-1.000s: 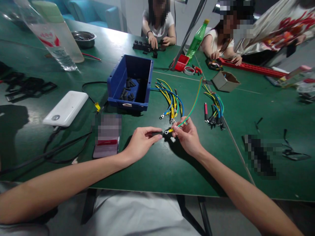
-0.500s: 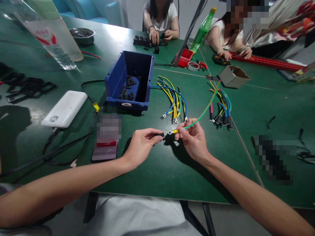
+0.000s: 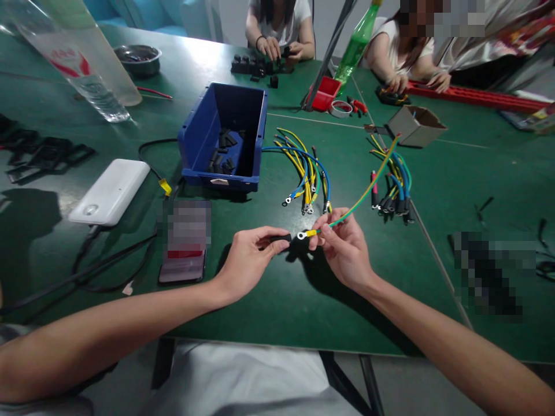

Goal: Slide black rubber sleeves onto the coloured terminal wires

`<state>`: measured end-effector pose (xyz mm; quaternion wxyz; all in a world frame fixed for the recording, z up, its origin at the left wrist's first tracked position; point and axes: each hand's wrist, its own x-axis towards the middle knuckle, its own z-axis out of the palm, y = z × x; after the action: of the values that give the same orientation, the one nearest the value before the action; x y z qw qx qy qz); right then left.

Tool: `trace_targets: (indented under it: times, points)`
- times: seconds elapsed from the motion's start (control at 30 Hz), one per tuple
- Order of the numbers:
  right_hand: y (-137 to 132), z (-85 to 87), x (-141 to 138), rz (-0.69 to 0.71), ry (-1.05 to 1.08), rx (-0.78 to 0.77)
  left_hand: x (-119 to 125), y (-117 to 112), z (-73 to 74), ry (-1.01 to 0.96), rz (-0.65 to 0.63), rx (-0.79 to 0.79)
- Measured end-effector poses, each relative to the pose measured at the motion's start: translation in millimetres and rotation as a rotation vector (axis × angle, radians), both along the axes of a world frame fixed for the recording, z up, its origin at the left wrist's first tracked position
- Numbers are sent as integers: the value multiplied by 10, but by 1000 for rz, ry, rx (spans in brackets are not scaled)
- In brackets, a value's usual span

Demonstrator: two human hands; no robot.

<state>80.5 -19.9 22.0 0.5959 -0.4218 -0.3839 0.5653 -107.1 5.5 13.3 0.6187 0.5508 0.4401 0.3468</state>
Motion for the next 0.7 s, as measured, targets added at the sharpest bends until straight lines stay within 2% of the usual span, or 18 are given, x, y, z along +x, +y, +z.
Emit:
trace_targets:
  times: [0.7]
  points:
    - [3, -108, 5, -3, -75, 46, -7, -31, -29, 48, -15, 52]
